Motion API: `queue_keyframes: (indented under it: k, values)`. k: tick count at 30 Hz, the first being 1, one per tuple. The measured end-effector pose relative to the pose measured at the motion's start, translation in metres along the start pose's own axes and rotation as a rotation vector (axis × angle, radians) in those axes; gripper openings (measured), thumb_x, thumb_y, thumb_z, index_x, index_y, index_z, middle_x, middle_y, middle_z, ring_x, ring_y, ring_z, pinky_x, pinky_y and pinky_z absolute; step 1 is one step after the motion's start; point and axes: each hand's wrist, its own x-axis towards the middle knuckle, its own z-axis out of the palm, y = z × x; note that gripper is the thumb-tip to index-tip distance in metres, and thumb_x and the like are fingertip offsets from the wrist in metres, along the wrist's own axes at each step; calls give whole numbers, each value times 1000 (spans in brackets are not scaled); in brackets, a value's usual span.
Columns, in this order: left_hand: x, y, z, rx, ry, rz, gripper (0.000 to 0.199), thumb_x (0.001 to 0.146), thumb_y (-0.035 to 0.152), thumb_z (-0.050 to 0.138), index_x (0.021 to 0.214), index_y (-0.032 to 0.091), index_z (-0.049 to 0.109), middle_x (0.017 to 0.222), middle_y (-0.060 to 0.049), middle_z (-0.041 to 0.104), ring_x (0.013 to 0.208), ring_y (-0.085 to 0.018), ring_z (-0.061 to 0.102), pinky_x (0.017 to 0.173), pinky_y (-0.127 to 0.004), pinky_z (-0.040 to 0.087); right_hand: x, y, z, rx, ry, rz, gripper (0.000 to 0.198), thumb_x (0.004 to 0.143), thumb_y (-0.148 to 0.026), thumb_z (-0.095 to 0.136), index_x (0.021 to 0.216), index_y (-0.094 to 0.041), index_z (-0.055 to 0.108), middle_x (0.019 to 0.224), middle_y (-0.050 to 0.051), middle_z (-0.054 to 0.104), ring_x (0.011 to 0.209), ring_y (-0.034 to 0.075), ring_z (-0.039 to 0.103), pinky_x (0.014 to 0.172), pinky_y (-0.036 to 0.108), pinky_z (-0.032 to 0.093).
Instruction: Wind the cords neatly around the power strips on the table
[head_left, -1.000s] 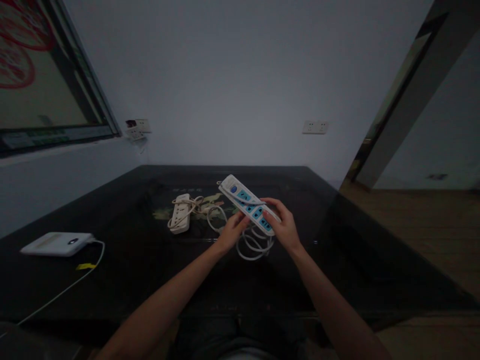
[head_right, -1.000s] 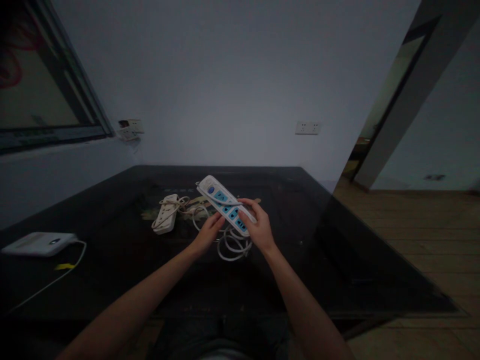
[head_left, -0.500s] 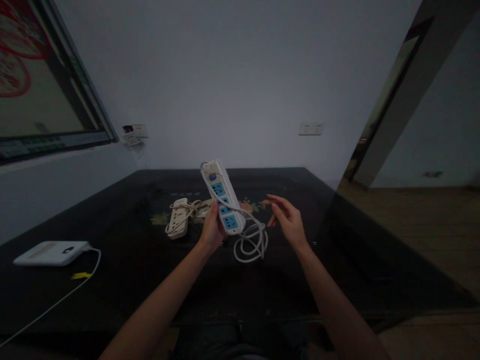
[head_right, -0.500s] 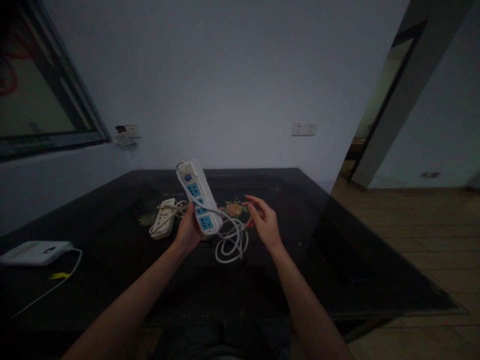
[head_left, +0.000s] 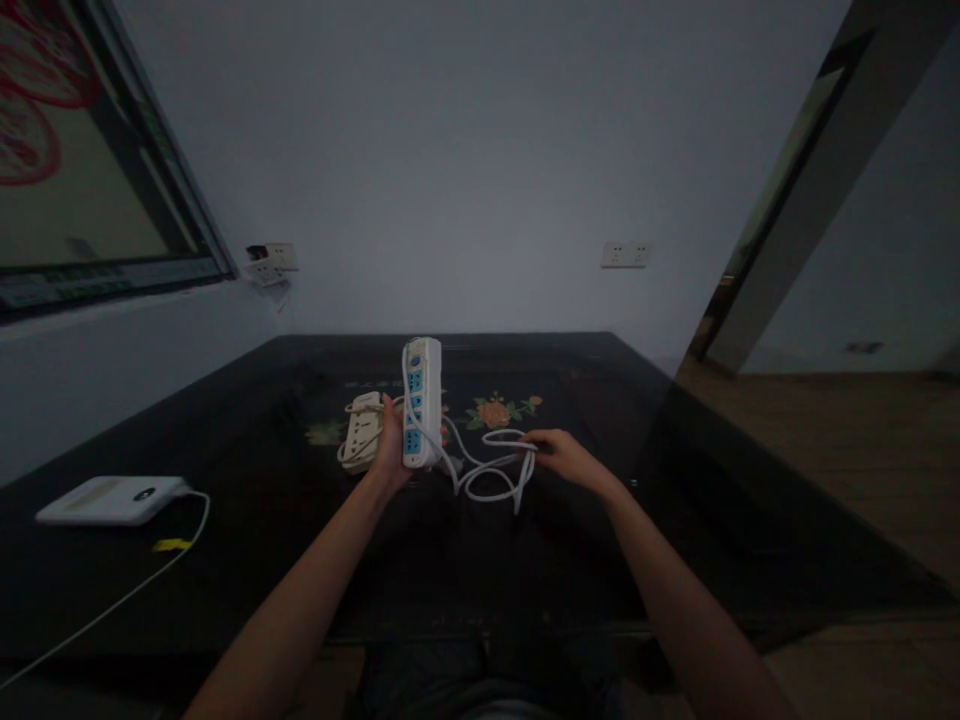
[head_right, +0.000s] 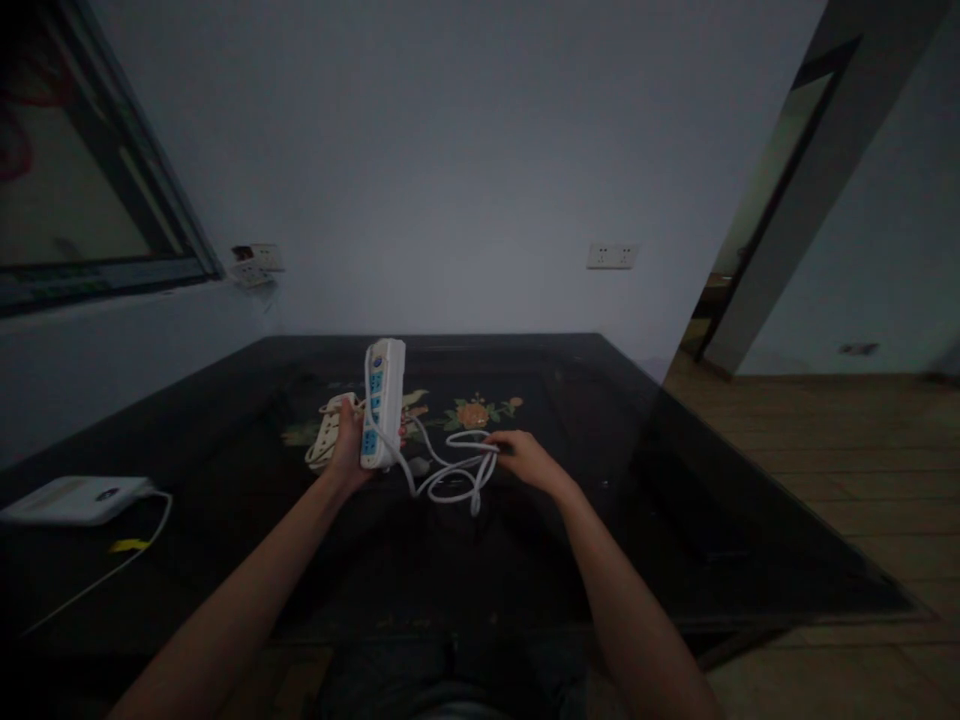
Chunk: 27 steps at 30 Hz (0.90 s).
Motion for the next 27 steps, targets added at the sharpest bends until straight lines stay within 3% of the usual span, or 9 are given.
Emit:
queue_keyframes:
  k: [3, 7, 14, 17, 21, 27]
  values:
    - [2, -2, -6, 26, 26, -21, 46, 90, 52, 44, 93, 10, 63, 63, -8, 67, 50, -17, 64, 45, -26, 54, 1, 4, -14, 91, 67, 43, 18, 71, -28, 66, 82, -16, 72, 67, 1, 68, 55, 15, 61, 51, 25, 50]
    - [6, -5, -11, 25, 48, -37, 26, 86, 35, 55, 90, 10, 63, 65, -7, 68, 49, -16, 64, 43, -25, 53, -1, 12, -37, 240, 239, 87, 29, 66, -36, 72, 86, -14, 69, 63, 1, 67, 50, 14, 62, 50, 26, 53]
    - [8, -4, -14, 0, 70, -37, 28, 85, 35, 56, 95, 10, 62, 61, -4, 66, 43, -14, 60, 38, -21, 48, -5, 31, -65, 468, 650, 70, 35, 61, -35, 75, 90, -18, 64, 67, 0, 68, 53, 12, 62, 52, 24, 52]
    - [9, 1, -15, -51, 36, 14, 28, 84, 37, 55, 94, 12, 60, 64, -3, 65, 45, -13, 60, 39, -20, 48, -4, 38, -70, 535, 764, 42, 36, 60, -32, 74, 91, -20, 62, 67, -2, 67, 54, 13, 62, 52, 26, 52]
    - [9, 13, -19, -122, -1, 114, 30, 84, 42, 53, 95, 14, 59, 68, -1, 63, 47, -11, 58, 39, -19, 47, -4, 38, -70, 621, 735, 31, 35, 55, -27, 76, 85, -23, 58, 72, -1, 69, 62, 16, 65, 60, 31, 54]
    - [5, 28, -20, -198, -60, 178, 32, 82, 45, 54, 95, 16, 59, 67, 1, 56, 47, -8, 53, 42, -18, 47, -7, 23, -62, 691, 452, 70, 25, 63, -26, 72, 80, -23, 55, 91, 4, 72, 87, 22, 68, 81, 42, 53]
